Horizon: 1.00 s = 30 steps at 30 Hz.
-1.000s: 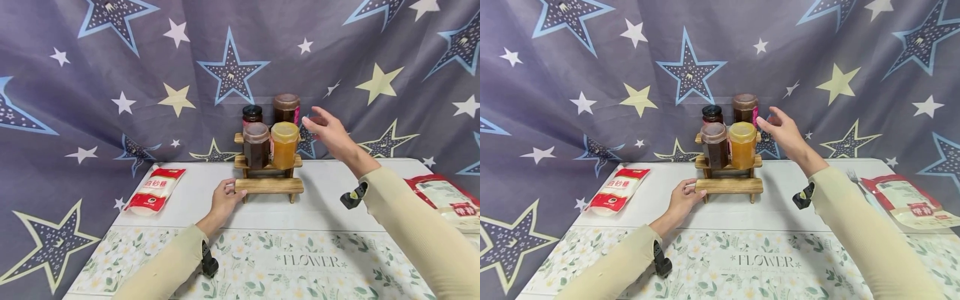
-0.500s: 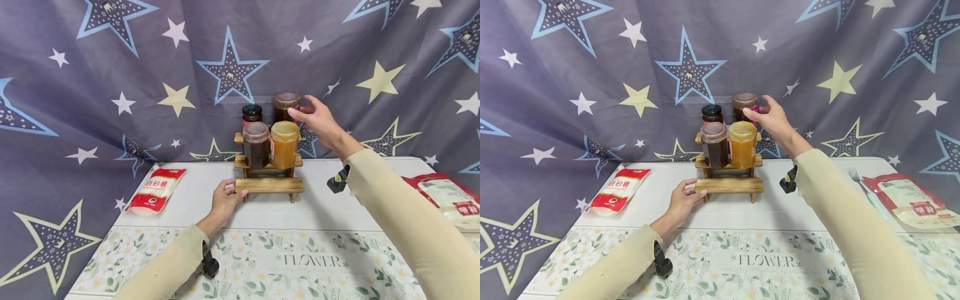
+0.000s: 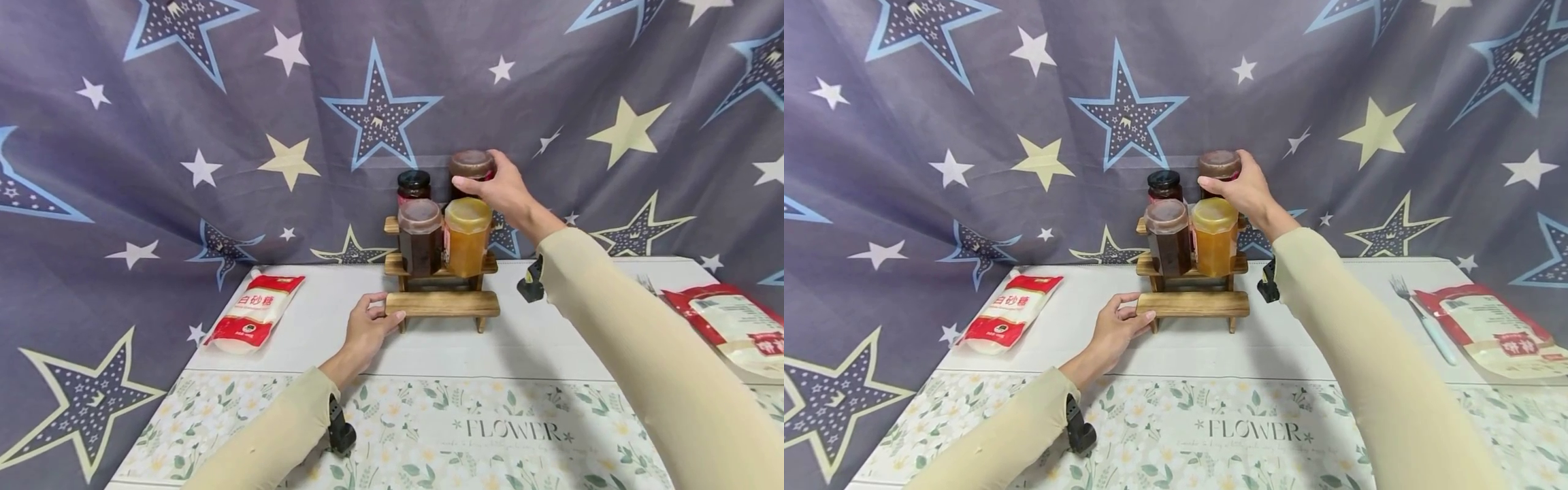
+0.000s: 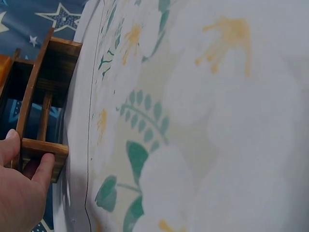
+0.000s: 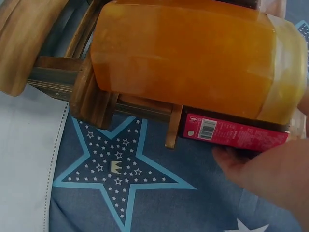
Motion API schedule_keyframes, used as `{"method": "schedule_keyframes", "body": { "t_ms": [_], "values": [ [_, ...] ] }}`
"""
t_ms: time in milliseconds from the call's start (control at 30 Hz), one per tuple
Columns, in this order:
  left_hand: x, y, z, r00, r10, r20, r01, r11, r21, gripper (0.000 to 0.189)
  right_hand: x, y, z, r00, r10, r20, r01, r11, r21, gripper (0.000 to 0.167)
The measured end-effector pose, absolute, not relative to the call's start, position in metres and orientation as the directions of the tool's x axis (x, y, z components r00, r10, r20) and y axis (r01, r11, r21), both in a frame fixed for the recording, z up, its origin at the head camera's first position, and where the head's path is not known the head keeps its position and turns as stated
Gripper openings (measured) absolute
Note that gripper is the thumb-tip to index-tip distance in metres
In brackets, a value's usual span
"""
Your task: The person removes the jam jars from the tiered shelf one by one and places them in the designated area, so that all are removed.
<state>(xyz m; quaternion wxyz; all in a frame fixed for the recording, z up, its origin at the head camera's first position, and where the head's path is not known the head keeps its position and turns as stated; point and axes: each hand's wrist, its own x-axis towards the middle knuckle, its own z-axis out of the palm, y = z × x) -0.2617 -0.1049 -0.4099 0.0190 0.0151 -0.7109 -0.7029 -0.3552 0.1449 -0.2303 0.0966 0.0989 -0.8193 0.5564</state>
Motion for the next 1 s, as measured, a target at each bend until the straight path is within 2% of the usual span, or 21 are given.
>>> {"method": "schedule_keyframes", "body": {
  "t_ms": [333, 500, 767, 1000],
  "values": [
    [-0.263, -0.104, -0.409, -1.000, -0.027, 0.012, 0.012, -0.006, 1.000, 0.051, -0.354, 0.141, -0.227, -0.963, 0.012, 0.268, -0.233, 0.458, -0.858, 0.080],
    [-0.264, -0.105, -0.410, -0.999, -0.032, 0.016, 0.016, -0.005, 1.000, 0.051, -0.354, 0.142, -0.227, -0.961, 0.019, 0.275, -0.234, 0.468, -0.852, 0.080],
    [-0.263, -0.105, -0.409, -0.999, -0.035, 0.002, 0.003, -0.010, 1.000, 0.051, -0.353, 0.142, -0.228, -0.941, 0.073, 0.331, -0.256, 0.486, -0.836, 0.071],
    [-0.265, -0.106, -0.408, -1.000, -0.030, 0.000, 0.000, -0.002, 1.000, 0.051, -0.349, 0.157, -0.218, -0.913, 0.163, 0.374, -0.265, 0.459, -0.848, 0.071]
  ]
}}
